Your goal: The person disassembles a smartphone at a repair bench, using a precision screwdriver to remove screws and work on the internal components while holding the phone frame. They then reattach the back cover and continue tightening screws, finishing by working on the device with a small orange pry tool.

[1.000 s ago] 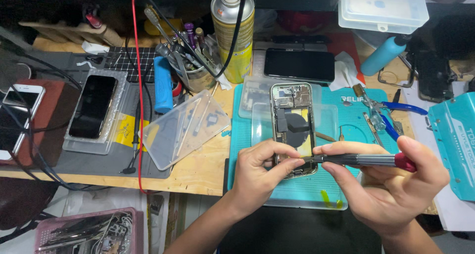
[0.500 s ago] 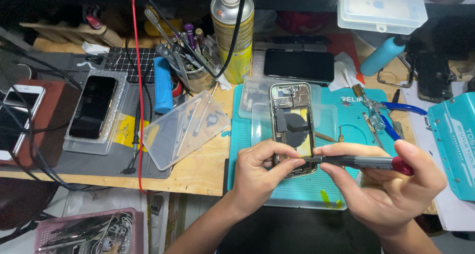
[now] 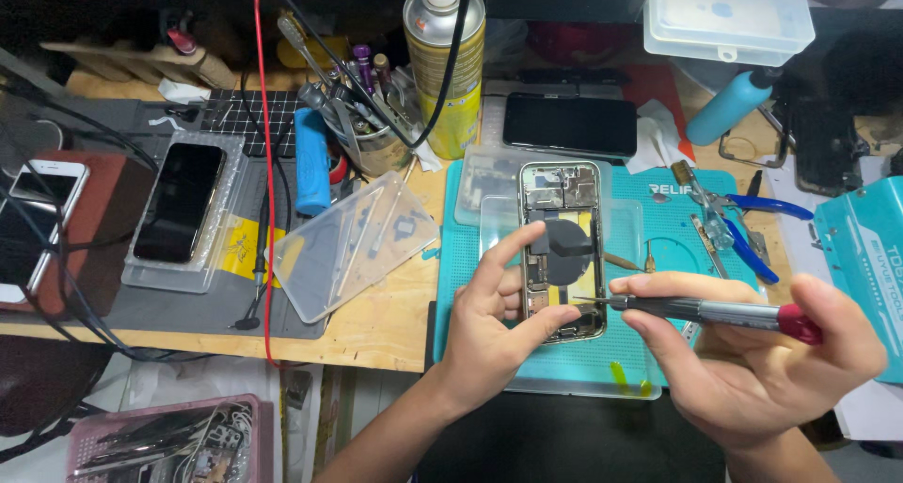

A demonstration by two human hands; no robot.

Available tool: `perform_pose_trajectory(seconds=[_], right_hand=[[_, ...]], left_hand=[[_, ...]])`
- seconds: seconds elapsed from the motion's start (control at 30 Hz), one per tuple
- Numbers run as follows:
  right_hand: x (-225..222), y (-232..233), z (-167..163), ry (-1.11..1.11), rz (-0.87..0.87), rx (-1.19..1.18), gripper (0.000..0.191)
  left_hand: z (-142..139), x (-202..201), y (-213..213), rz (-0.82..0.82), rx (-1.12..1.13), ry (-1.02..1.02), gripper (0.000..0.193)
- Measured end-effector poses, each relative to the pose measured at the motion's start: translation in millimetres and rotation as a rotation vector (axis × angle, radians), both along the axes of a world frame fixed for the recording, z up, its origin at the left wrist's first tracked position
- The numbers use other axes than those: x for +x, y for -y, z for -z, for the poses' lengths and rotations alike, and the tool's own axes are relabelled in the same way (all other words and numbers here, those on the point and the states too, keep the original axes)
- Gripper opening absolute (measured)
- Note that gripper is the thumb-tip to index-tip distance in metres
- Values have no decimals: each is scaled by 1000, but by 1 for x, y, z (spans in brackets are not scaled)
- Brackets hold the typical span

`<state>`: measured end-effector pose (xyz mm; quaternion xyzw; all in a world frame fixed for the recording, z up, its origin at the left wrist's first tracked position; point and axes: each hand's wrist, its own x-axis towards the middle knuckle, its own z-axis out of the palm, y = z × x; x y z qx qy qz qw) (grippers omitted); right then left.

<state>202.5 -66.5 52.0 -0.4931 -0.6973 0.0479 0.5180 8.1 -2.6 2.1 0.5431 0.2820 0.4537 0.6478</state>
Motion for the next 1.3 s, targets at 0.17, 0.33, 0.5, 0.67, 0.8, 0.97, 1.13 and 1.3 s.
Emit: perform_pose_trajectory(seconds=[0.17, 0.33, 0.5, 0.67, 0.8, 0.97, 1.13, 1.3], right_hand=[[1, 0, 0, 51, 1, 2, 88], [4, 2, 5, 104, 114, 13, 94], [6, 3, 7, 117, 68, 1, 94], [6, 4, 10, 165, 123, 40, 93], [7, 3, 16, 177, 118, 79, 93], [4, 0, 20, 141, 195, 102, 96], [0, -3, 9, 157, 9, 75, 86], [-8, -8, 2, 129, -36, 88, 82]], left_hand=[[-1, 0, 1, 39, -1, 116, 95], [-2, -1, 2, 81, -98, 172, 97], [-4, -1, -2, 199, -262, 276, 71], [-4, 0, -3, 207, -285, 319, 56], [-2, 0, -5, 212, -259, 319, 50], [-1, 4, -2, 178, -262, 299, 46], [-2, 5, 1, 157, -248, 263, 47], [-4, 6, 2, 149, -228, 244, 48]])
